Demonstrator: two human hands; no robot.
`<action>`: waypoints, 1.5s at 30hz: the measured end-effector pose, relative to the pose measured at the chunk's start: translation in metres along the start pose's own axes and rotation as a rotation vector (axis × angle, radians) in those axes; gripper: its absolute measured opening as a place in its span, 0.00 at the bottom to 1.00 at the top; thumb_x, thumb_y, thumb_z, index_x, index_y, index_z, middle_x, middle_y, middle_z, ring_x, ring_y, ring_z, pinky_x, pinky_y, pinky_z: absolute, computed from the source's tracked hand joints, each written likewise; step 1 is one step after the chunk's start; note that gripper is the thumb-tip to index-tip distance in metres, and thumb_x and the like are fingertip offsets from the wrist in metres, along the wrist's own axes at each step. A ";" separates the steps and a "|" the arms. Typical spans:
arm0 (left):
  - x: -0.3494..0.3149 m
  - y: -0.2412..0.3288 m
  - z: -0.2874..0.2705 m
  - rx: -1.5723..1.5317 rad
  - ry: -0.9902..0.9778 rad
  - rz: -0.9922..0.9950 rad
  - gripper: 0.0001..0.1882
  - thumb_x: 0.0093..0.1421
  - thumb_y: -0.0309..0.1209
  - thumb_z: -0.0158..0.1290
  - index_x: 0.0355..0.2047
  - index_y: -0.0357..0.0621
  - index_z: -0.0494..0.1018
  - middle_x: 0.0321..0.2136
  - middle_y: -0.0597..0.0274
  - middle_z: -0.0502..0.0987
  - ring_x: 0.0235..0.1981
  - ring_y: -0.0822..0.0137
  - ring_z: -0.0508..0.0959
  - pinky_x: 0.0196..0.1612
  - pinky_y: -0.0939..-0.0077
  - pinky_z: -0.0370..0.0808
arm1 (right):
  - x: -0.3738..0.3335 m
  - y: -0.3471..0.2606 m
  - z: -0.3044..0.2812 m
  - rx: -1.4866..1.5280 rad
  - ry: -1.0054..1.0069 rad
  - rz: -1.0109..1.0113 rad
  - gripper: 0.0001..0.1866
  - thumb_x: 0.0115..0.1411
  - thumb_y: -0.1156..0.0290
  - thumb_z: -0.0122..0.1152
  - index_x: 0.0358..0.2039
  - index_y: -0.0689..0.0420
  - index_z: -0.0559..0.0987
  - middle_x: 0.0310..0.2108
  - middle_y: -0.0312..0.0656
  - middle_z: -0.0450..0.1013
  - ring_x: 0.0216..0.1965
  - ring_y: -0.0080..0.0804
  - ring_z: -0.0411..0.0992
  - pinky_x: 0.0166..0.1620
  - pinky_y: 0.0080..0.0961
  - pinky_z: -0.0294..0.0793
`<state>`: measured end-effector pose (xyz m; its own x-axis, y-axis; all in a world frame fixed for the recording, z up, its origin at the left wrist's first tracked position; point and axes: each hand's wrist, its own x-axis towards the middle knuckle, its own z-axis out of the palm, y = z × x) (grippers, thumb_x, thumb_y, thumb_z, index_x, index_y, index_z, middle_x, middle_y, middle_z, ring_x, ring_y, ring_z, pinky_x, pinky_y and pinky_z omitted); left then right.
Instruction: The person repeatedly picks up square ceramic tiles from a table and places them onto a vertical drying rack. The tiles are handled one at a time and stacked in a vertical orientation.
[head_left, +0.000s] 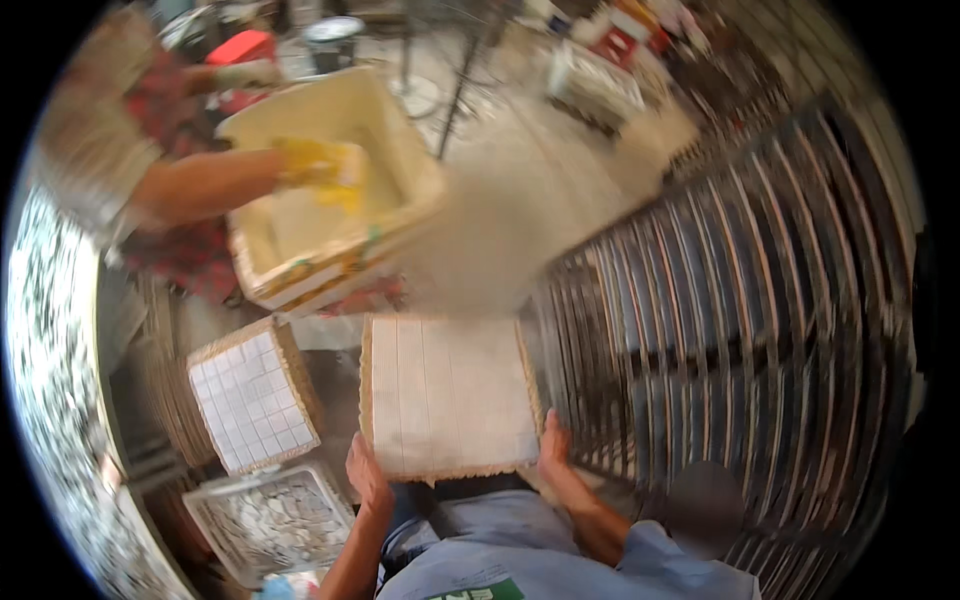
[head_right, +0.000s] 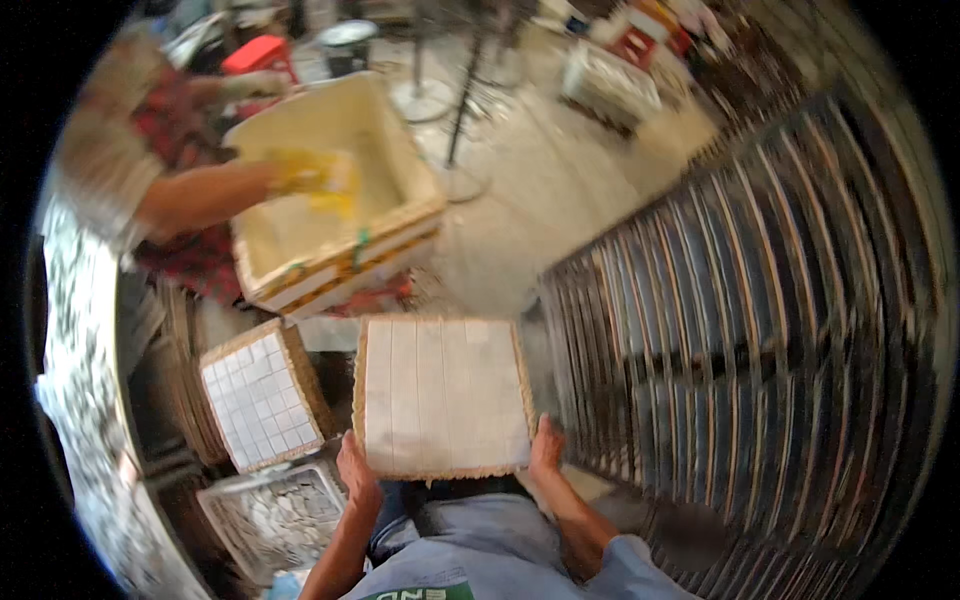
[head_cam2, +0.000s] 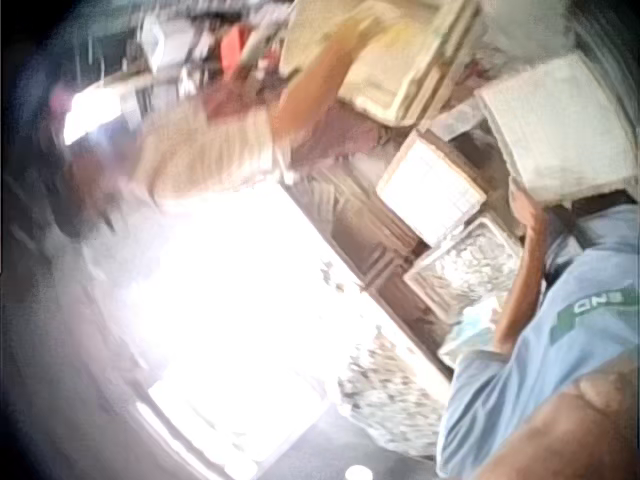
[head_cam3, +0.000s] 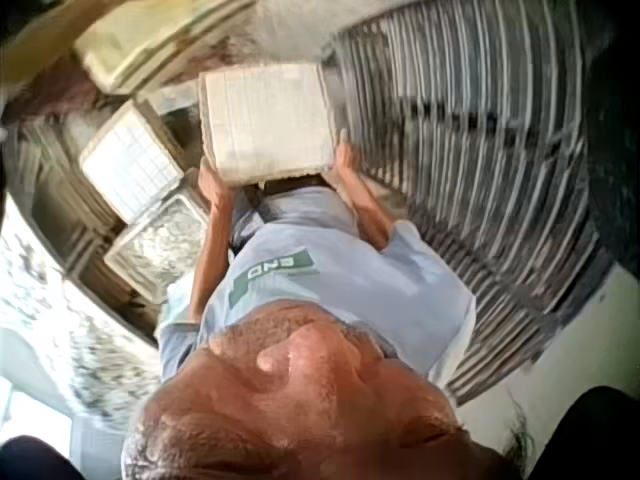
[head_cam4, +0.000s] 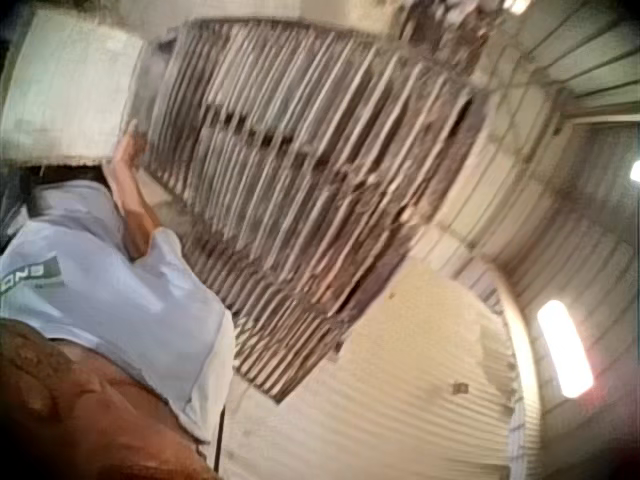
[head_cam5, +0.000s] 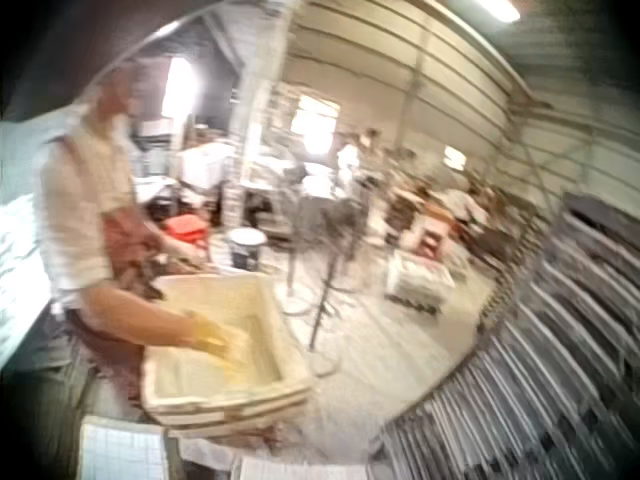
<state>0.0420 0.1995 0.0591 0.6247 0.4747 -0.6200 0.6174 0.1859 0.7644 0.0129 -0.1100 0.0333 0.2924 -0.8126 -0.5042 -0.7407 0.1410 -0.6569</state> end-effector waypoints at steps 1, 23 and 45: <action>0.000 0.006 0.020 -0.001 -0.070 0.032 0.24 0.61 0.45 0.40 0.33 0.31 0.71 0.27 0.53 0.73 0.31 0.62 0.71 0.36 0.68 0.66 | 0.022 0.024 -0.006 0.031 0.135 0.000 0.33 0.57 0.48 0.50 0.38 0.74 0.69 0.38 0.55 0.68 0.38 0.43 0.66 0.43 0.37 0.65; 0.024 0.016 0.228 0.756 -0.807 0.199 0.27 0.58 0.45 0.43 0.35 0.25 0.72 0.30 0.48 0.75 0.30 0.60 0.69 0.38 0.65 0.66 | -0.076 0.095 -0.047 0.578 0.915 0.433 0.27 0.58 0.52 0.49 0.12 0.62 0.66 0.12 0.37 0.58 0.18 0.30 0.54 0.26 0.35 0.57; -0.035 -0.129 0.352 0.917 -1.040 0.380 0.28 0.58 0.48 0.40 0.27 0.28 0.72 0.18 0.48 0.69 0.22 0.58 0.66 0.31 0.64 0.63 | 0.020 0.281 -0.081 0.584 0.884 0.269 0.17 0.60 0.59 0.46 0.33 0.62 0.72 0.31 0.39 0.69 0.31 0.30 0.66 0.37 0.30 0.65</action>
<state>0.1085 -0.1441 -0.0804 0.6308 -0.5381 -0.5591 0.1710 -0.6065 0.7765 -0.2379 -0.1321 -0.1157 -0.5469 -0.8011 -0.2431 -0.2462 0.4314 -0.8679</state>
